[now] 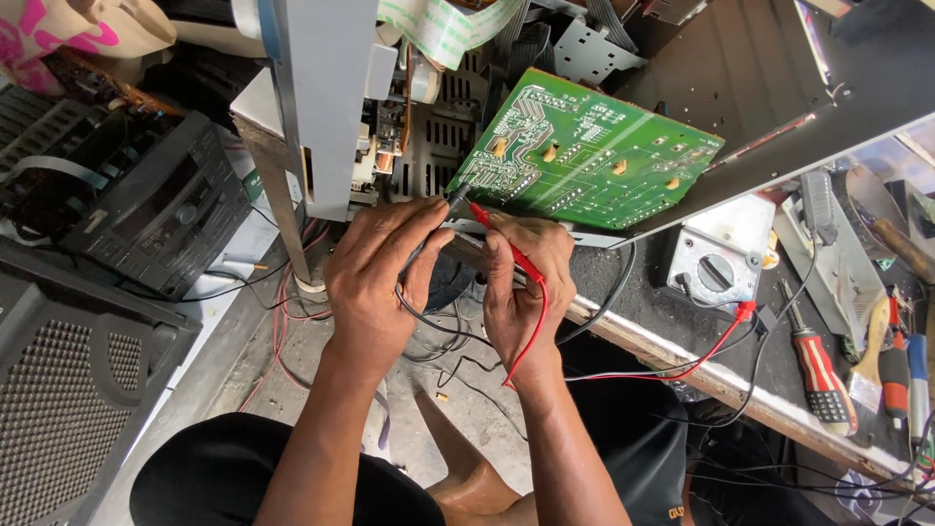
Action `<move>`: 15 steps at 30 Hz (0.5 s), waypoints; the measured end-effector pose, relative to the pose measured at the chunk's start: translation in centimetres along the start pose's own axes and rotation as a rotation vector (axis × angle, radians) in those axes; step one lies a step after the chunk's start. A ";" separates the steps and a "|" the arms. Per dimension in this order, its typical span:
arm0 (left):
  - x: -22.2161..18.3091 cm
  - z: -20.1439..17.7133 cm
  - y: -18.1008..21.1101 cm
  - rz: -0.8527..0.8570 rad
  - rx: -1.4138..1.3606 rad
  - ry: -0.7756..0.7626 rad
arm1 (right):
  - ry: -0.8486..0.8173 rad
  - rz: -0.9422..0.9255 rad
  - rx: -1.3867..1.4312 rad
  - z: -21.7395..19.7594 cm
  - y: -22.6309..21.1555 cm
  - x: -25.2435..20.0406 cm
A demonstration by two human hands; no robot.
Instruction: The person is performing diagnostic tests on a green circuit board inside an electronic device using an analog multimeter.
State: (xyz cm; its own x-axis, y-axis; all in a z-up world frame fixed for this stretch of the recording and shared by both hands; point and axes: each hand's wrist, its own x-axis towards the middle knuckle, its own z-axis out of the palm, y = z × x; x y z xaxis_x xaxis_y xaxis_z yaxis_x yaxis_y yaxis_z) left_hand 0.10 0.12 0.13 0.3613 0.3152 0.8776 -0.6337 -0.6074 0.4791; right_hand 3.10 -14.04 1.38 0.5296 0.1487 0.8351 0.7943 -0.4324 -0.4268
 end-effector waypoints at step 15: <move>-0.1 0.1 -0.1 0.002 0.001 0.000 | 0.008 0.025 0.004 0.0 0.1 -0.2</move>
State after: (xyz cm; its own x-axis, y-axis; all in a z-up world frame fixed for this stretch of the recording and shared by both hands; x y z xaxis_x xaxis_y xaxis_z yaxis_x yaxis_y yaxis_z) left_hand 0.19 0.06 0.04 0.3600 0.3136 0.8787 -0.6335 -0.6092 0.4770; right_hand 3.13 -14.08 1.17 0.5472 0.1307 0.8268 0.7819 -0.4323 -0.4491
